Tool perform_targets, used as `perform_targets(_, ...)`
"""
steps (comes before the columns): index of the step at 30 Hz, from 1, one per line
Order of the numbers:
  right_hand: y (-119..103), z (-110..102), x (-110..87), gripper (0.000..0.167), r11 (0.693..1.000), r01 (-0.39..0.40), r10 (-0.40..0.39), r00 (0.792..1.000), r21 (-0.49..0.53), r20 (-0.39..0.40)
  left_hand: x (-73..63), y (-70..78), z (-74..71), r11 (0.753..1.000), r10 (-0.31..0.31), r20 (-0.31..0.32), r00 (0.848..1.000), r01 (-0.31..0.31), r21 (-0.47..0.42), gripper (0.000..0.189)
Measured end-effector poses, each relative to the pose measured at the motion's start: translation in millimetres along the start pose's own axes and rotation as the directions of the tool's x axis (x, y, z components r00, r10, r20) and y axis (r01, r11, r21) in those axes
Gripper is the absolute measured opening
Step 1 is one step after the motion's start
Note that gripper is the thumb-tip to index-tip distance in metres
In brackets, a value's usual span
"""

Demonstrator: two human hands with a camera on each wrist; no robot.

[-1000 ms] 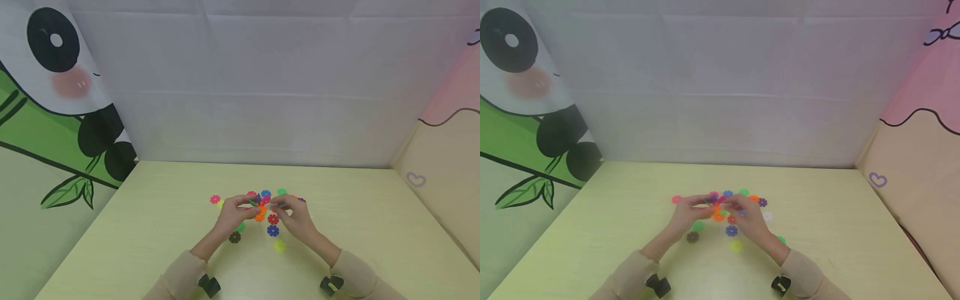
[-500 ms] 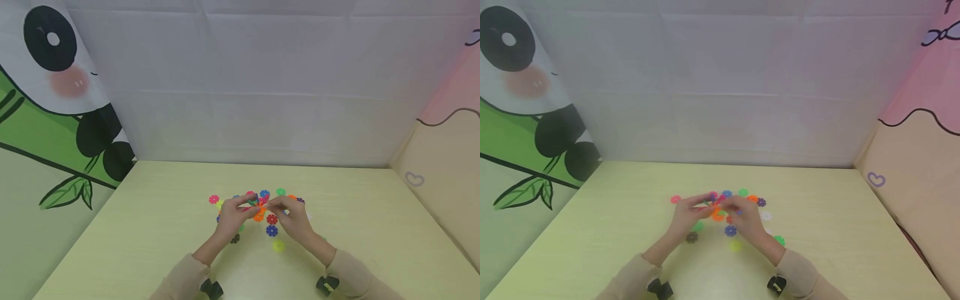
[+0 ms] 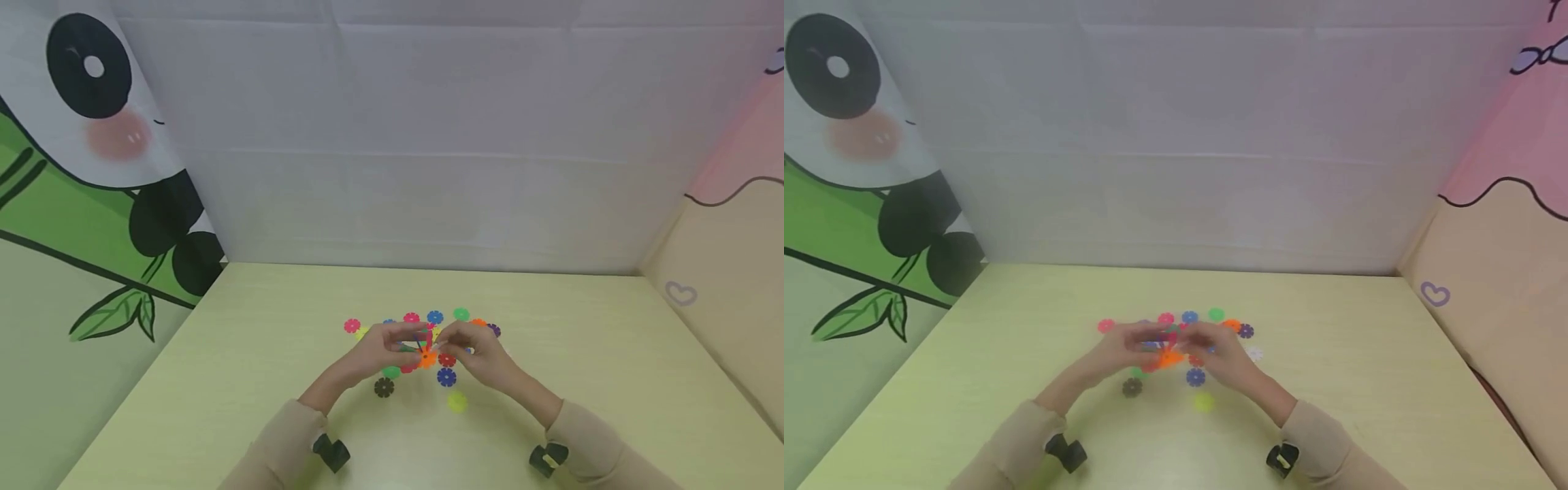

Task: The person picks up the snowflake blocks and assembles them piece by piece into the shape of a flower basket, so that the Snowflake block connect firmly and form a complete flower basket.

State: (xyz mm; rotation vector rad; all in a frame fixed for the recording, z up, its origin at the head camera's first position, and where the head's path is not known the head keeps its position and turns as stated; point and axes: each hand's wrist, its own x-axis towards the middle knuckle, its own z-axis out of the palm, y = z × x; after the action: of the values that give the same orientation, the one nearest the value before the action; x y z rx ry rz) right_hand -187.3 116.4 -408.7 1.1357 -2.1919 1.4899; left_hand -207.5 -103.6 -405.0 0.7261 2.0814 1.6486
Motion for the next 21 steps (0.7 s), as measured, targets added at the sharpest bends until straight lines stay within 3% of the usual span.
perform_targets(2,0,-1,-1.3,0.016,0.999,-0.053,0.053,0.998,-0.005,0.026,-1.1,2.5,1.9,1.000,-0.018,0.013,1.000,0.018,-0.017,0.046)
perform_targets(4,4,-4,-3.6,0.017,0.992,-0.125,0.126,0.991,-0.036,0.049,-4.4,9.4,5.0,1.000,-0.031,-0.016,0.999,0.031,-0.004,0.041)
perform_targets(7,15,-17,-8.9,0.024,0.961,-0.253,0.264,0.959,-0.107,0.107,-7.8,18.7,6.8,0.999,-0.038,-0.064,0.997,0.039,0.006,0.038)
perform_targets(10,25,-36,-18.6,0.029,0.915,-0.351,0.386,0.906,-0.201,0.173,-9.6,19.3,4.5,0.999,-0.033,-0.102,0.994,0.035,0.017,0.037)
perform_targets(14,42,-58,-39.1,0.031,0.839,-0.447,0.524,0.818,-0.311,0.238,-9.7,6.6,-2.6,0.999,-0.027,-0.139,0.990,0.033,0.038,0.039)
perform_targets(16,48,-65,-49.0,0.032,0.812,-0.473,0.563,0.788,-0.342,0.249,-9.6,-0.4,-5.9,0.998,-0.027,-0.149,0.988,0.034,0.045,0.040)
perform_targets(18,52,-68,-57.2,0.034,0.797,-0.485,0.583,0.774,-0.359,0.248,-9.5,-5.3,-8.3,0.998,-0.025,-0.155,0.988,0.034,0.058,0.042)
perform_targets(21,56,-70,-65.7,0.033,0.800,-0.471,0.574,0.779,-0.371,0.251,-10.2,-8.5,-9.7,0.998,-0.024,-0.158,0.987,0.034,0.057,0.044)
